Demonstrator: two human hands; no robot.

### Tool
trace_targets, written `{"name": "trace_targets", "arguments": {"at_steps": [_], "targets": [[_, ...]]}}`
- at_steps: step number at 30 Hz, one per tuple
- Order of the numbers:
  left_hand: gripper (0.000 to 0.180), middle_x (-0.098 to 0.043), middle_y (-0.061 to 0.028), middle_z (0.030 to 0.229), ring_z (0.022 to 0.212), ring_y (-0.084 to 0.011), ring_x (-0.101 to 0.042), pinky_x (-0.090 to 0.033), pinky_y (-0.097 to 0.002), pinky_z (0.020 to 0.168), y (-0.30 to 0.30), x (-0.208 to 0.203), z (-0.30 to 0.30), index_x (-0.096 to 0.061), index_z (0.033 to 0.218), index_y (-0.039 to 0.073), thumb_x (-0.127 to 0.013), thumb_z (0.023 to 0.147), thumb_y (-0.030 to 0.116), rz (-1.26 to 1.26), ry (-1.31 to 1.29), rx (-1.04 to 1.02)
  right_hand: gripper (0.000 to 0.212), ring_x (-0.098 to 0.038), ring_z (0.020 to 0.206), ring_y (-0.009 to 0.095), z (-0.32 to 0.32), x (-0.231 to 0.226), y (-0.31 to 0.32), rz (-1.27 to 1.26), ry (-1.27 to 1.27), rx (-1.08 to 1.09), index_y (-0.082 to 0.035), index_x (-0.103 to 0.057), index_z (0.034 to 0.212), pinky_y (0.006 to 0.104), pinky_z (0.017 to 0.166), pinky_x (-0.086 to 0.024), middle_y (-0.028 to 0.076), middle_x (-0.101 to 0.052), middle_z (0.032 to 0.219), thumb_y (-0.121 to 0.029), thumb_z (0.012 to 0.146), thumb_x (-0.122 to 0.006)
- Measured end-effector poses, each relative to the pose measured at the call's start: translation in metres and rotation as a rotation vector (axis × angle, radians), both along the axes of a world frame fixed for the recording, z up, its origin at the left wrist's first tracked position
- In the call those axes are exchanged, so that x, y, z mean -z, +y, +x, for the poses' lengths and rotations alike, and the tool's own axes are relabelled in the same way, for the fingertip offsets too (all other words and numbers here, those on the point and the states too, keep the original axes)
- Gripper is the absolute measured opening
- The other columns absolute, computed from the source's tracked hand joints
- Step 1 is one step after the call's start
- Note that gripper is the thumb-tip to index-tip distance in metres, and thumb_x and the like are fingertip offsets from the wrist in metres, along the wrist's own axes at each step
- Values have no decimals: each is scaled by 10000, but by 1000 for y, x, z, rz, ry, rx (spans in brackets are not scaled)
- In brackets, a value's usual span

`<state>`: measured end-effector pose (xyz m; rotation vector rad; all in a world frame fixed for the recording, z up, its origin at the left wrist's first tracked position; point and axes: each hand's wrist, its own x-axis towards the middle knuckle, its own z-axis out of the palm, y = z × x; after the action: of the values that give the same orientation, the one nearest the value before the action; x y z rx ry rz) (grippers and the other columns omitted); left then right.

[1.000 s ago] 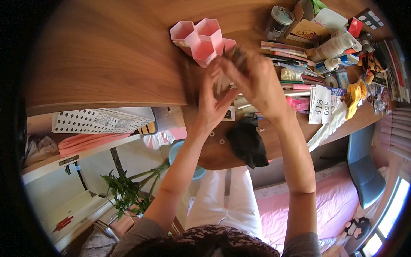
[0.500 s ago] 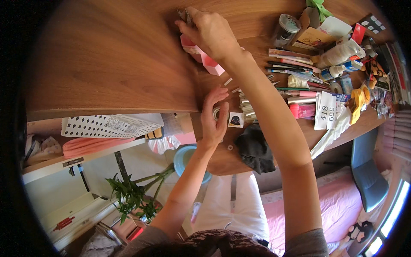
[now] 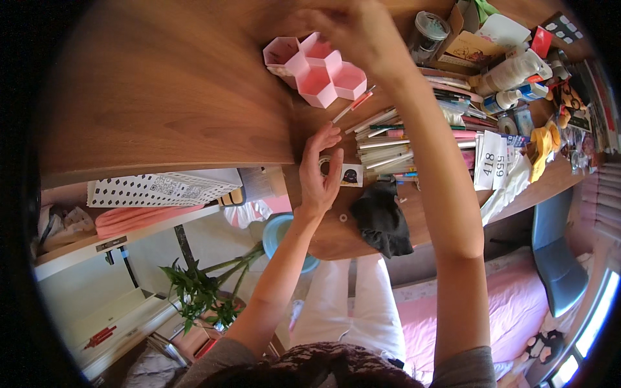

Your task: The person organizes a cluttered desk by placing various pens, pencils, and markers into a pink hexagonal organizer. They sort the items one by one and place them into the compartments.

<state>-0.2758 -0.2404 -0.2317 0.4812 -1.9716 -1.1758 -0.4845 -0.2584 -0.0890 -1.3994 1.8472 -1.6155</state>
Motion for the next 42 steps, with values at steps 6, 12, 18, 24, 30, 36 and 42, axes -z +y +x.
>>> {"name": "trace_targets", "arguments": {"at_steps": [6,12,18,24,30,36,42], "targets": [[484,-620,-205,1243,1044,-312,-658,-535,-376,904,0,-2,-1,-496,1386,2,-616,918,-31,-48,1,-15,290,-668,785,99,-24,26,76,183,-6,214,3,-728,1026,272,713,-533,94,-745,868,-274,947,-696],[473,-618,-201,1257,1062,-323,-652,-534,-380,907,2,-3,-2,-506,1371,-6,-621,913,-28,-66,3,-6,230,-633,821,83,-9,50,95,237,151,203,-48,-713,1160,232,699,-515,27,-730,1011,-174,984,-635],[462,-613,-189,1260,1086,-302,-637,-514,-374,943,0,-1,1,-506,1370,-4,-610,920,-28,-72,-11,-14,294,-670,948,251,15,46,69,128,281,163,-39,-692,1153,355,788,-542,114,-709,1062,-150,881,-712],[461,-593,-187,1286,1106,-292,-624,-502,-372,962,1,0,-2,-505,1369,-2,-607,921,-33,-104,-7,-22,678,-614,1136,386,2,99,18,102,461,247,-61,-530,1354,438,940,-514,210,-651,1199,-303,784,-808],[464,-567,-191,1316,1146,-309,-606,-488,-380,993,0,1,0,-500,1375,-6,-603,923,-29,-108,-3,-24,682,-664,1069,377,-3,91,-9,252,33,134,-50,-542,1300,434,905,-535,226,-678,1173,-326,753,-840],[497,-525,-245,1380,1252,-412,-526,-423,-437,1065,-1,-7,4,-465,1394,-39,-605,918,4,-158,36,-10,650,-657,1101,228,10,61,31,31,114,136,-36,-506,1346,373,938,-523,140,-675,1203,-177,798,-824],[554,-321,-205,1568,1454,-341,-332,-242,-457,1206,18,-36,0,-292,1516,-13,-513,1035,146,283,263,79,658,-637,1165,236,20,4,103,41,273,176,-62,-517,1369,357,1001,-503,117,-613,1341,-24,768,-781]]}}
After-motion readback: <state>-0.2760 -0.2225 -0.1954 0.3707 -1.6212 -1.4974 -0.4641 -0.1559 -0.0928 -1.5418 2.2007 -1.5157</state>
